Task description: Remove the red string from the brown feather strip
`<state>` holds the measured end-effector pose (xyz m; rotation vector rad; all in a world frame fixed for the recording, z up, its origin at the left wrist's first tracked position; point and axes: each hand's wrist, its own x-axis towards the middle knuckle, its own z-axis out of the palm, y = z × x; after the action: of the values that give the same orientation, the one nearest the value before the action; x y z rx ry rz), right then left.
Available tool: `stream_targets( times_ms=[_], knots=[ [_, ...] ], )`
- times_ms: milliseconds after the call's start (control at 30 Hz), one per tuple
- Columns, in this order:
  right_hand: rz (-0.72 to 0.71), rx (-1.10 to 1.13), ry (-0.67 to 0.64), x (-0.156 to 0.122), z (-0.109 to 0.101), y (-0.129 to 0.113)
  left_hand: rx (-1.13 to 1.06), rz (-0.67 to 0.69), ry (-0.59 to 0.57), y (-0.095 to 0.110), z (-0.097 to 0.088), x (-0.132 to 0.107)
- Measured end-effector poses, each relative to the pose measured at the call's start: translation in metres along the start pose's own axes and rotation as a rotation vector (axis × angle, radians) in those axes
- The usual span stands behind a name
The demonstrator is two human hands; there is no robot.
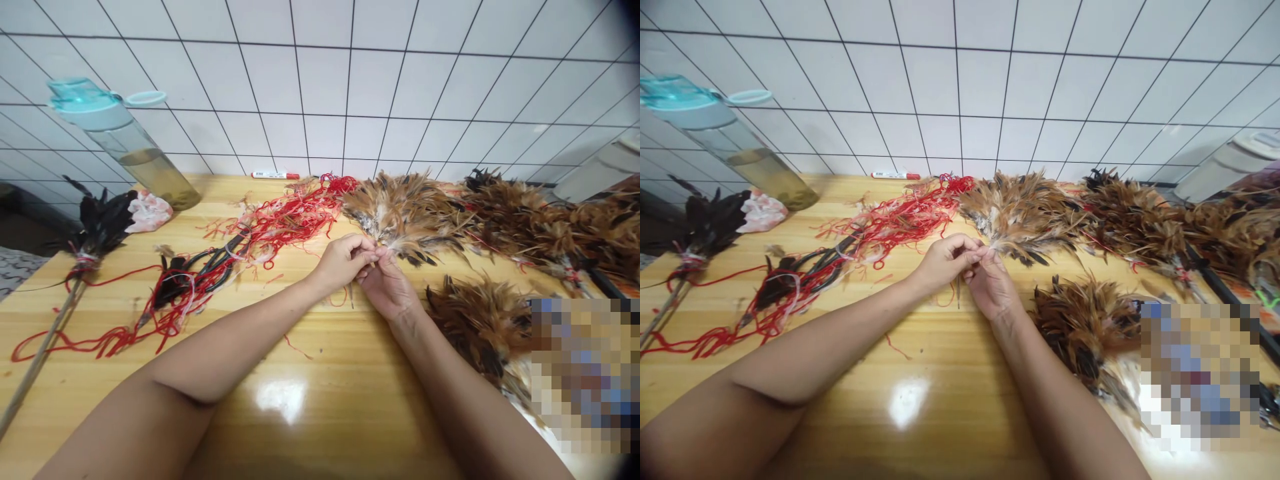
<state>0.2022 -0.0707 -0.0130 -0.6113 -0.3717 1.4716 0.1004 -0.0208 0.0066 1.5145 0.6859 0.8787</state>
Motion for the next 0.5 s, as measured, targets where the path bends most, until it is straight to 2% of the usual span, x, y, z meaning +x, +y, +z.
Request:
stream_targets(
  times_ms=[133,267,300,400,500],
  knots=[
    [-0.002,-0.034,0.050,-0.001,0.001,-0.007,0.068,-0.002,-0.187,0.010,-0.025,0.011],
    [-0.049,-0.099,0.133,0.001,-0.003,-0.021,0.436,0.039,0.015,0.011,-0.061,0.026],
    [-0.071,-0.108,0.141,0.003,-0.005,-0.023,0.517,0.038,0.025,0.008,-0.068,0.028],
    [-0.111,-0.143,0.135,0.005,-0.008,-0.027,0.742,0.057,-0.075,0.000,-0.075,0.030],
    [-0.123,-0.204,0.116,0.005,-0.007,-0.026,0.920,0.167,-0.149,-0.007,-0.068,0.027]
  ],
)
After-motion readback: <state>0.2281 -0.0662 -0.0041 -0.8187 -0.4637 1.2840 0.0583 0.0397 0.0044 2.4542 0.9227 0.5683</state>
